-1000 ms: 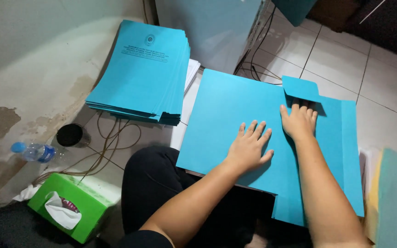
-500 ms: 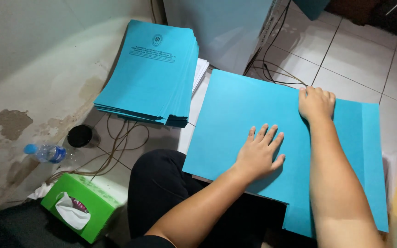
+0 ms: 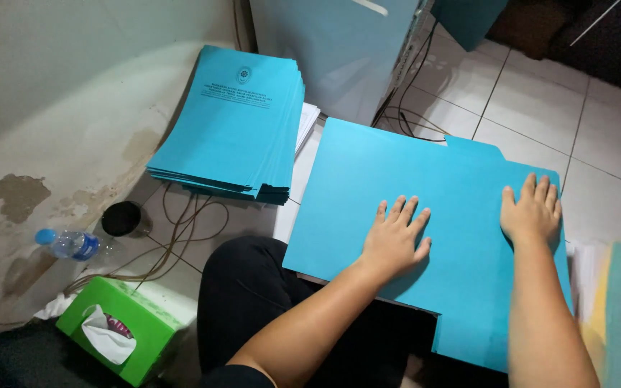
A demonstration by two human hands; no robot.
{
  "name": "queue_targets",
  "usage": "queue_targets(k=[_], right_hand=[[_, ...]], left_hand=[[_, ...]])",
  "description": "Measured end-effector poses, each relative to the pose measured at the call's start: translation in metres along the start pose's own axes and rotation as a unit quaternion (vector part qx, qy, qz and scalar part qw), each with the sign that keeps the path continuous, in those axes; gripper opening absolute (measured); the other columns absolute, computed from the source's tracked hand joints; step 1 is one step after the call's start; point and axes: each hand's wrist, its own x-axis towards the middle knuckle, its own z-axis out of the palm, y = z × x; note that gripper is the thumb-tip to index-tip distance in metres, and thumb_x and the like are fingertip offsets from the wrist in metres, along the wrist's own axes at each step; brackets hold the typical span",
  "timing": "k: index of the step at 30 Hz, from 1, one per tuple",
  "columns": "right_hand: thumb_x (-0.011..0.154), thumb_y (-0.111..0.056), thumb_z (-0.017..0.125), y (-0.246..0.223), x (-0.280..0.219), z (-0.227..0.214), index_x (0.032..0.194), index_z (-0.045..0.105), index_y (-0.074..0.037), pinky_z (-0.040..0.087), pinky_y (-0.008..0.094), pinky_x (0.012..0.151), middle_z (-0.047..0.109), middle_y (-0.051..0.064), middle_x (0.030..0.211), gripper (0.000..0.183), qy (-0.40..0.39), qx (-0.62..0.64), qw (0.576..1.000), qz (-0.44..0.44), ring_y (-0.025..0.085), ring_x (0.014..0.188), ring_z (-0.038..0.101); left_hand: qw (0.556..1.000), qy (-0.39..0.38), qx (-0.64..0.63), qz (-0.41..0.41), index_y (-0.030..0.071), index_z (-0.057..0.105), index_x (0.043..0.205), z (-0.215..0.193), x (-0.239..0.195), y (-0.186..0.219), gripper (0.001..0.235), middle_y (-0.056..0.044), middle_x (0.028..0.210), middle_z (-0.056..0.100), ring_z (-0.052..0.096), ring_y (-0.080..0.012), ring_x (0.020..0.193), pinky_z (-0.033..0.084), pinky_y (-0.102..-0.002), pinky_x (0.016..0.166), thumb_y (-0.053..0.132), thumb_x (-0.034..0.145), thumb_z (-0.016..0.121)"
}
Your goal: The person sits on the floor and folds light blue file folders by hand. They repeatedly pick up a folder, open it, and fold the side flaps inward to close it, then place it on a stack.
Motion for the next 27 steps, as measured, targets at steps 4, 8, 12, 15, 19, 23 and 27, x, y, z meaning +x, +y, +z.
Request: queue_targets(k=[4,8,12,15,19,23,27], right_hand=[[0.102,-0.054,0.027,0.025,-0.047,0.004,0.164,0.020,-0.004,0.012,0.047,0.123,0.017,0.016,0.171,0.080,0.026,0.013,1.000,0.002,0.031,0.156,0.014],[0.100,-0.055,0.031,0.032,-0.079,0.007,0.163,0.020,-0.002,0.012,0.048,0.124,0.017,0.017,0.171,0.083,0.033,0.007,0.999,-0.021,0.032,0.156,0.015],[0.100,-0.057,0.032,0.027,-0.085,0.005,0.163,0.020,-0.001,0.012,0.049,0.124,0.017,0.018,0.170,0.085,0.030,0.011,0.999,-0.023,0.033,0.156,0.014],[0.100,-0.059,0.031,0.033,-0.082,0.011,0.163,0.020,0.000,0.013,0.048,0.124,0.019,0.020,0.170,0.087,0.042,0.008,0.999,-0.032,0.034,0.156,0.016],[0.099,-0.059,0.031,0.030,-0.089,0.006,0.163,0.019,0.000,0.011,0.048,0.124,0.017,0.019,0.170,0.088,0.027,0.011,0.999,-0.024,0.033,0.156,0.014],[0.103,-0.061,0.031,0.028,-0.091,0.003,0.163,0.025,0.002,0.015,0.048,0.128,0.021,0.021,0.170,0.087,0.018,-0.025,0.999,-0.023,0.035,0.158,0.017],[0.103,-0.060,0.032,0.025,-0.094,-0.001,0.163,0.026,0.001,0.015,0.046,0.128,0.021,0.020,0.171,0.086,0.016,-0.024,0.999,-0.023,0.034,0.158,0.018]], left_hand=[[0.999,-0.035,-0.007,-0.011,0.017,0.043,0.155,-0.002,0.003,0.000,0.065,-0.017,0.164,0.034,0.026,-0.0358,0.154,0.015,-0.060,0.123,0.048,0.097,0.043],[1.000,-0.014,0.028,-0.003,0.017,0.042,0.155,0.010,0.002,-0.002,0.065,-0.017,0.164,0.034,0.028,-0.0375,0.153,0.018,-0.062,0.122,0.049,0.099,0.041],[0.992,-0.083,0.092,0.028,0.007,0.028,0.160,0.013,0.005,0.002,0.068,-0.011,0.168,0.024,0.019,-0.0357,0.155,0.015,-0.064,0.121,0.046,0.104,0.028],[0.987,-0.123,0.098,0.033,0.006,0.020,0.161,0.033,0.017,0.002,0.071,-0.012,0.170,0.016,0.012,-0.0314,0.157,0.009,-0.059,0.124,0.047,0.104,0.025],[0.977,-0.189,0.097,0.007,0.008,0.011,0.163,0.038,0.060,-0.002,0.079,-0.010,0.172,0.007,0.004,-0.0300,0.158,0.006,-0.058,0.125,0.057,0.102,0.022],[0.983,-0.139,0.116,-0.023,0.005,0.026,0.161,0.056,0.125,-0.023,0.076,-0.015,0.169,0.024,0.020,-0.0325,0.158,0.015,-0.059,0.127,0.055,0.103,0.027],[0.983,-0.119,0.128,-0.062,0.008,0.029,0.161,0.079,0.179,-0.054,0.073,-0.011,0.168,0.030,0.022,-0.0303,0.157,0.015,-0.059,0.126,0.054,0.105,0.024]])
